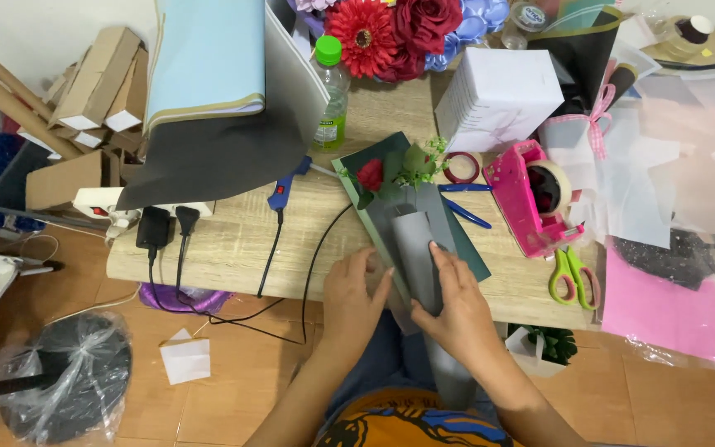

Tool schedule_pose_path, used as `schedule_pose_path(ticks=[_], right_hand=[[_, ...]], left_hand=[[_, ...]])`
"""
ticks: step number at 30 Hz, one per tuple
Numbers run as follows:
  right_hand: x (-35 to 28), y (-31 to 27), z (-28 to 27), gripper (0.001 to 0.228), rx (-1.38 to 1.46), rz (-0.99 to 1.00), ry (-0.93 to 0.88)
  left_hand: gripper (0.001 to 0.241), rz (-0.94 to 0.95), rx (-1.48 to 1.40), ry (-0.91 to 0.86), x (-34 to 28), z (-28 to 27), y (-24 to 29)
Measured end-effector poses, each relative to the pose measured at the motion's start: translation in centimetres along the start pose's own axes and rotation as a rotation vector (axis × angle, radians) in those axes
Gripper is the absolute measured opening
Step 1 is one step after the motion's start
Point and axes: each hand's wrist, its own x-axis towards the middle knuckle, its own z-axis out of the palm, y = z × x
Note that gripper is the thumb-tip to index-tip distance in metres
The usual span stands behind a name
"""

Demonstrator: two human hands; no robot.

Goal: The person arranges artificial flowers into a gray cylindrical container. They insert a blue flower, followed by red roses and greenery, adjusting the stems. Finally, they wrap the container with green and white paper and secure it with tape.

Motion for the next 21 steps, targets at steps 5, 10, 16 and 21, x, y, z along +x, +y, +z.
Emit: schedule_pose_path(ticks=[5,10,16,21], right_hand=[[0.4,0.3,0.9,0.097,-0.046,0.072,-0.087],[0.1,3.2,1.9,0.095,0.005,0.023,-0.083],[-0.1,3.9,2.4,0.095,0.044,-0.011,-0.034],[-0.1,3.6,1.8,0.091,0.068,0.04,-0.091]], left_hand=[[0.048,0.107,0.247,-0.072,-0.5,0.5,0.0],[0.041,0.248,0.224,0.007,-0.6,2.4,-1.7],[0.028,0.213,0.09,-0.024,-1.1,3.4,-1.9],[0.021,0.186,-0.049,-0.056,-1.3,3.0,-0.8]])
